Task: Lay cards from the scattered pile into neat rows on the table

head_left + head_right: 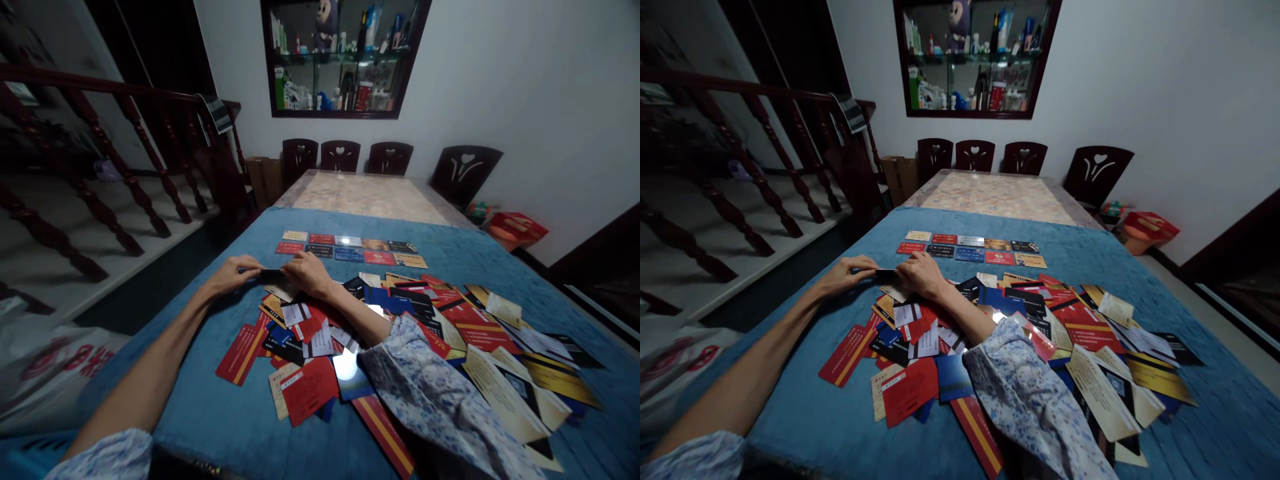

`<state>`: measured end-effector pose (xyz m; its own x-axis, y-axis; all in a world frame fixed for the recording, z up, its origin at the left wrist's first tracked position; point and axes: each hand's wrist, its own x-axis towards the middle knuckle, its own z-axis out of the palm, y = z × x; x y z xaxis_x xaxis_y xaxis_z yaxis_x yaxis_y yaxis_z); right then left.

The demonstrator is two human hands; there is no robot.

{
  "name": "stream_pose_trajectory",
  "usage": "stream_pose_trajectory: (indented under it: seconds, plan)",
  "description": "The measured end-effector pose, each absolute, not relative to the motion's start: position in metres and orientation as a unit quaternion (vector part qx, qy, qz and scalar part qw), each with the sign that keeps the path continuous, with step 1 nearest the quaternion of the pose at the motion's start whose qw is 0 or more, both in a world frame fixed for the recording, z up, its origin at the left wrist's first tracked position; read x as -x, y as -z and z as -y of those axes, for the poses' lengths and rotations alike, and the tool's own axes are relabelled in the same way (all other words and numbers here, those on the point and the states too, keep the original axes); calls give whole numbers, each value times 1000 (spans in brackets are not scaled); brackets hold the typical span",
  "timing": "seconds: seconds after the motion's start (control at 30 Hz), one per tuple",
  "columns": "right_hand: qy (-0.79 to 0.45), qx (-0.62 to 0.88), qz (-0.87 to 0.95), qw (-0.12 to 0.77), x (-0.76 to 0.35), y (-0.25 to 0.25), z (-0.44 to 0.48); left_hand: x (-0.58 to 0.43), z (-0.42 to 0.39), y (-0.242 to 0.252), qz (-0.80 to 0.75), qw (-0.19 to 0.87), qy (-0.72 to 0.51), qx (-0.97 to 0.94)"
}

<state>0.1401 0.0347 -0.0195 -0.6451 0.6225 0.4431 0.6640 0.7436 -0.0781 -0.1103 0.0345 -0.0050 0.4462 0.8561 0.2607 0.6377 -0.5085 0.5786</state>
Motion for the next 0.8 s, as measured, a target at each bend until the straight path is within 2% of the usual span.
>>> stream_pose_trajectory:
  seconds: [0.43,0.8]
  plan:
    - [-6,443,879,174,-143,12,-27,96,-36,24,-498,120,-323,-795]
    - [-11,452,881,141,-140,17,-31,94,-39,33,-498,70,-264,-823]
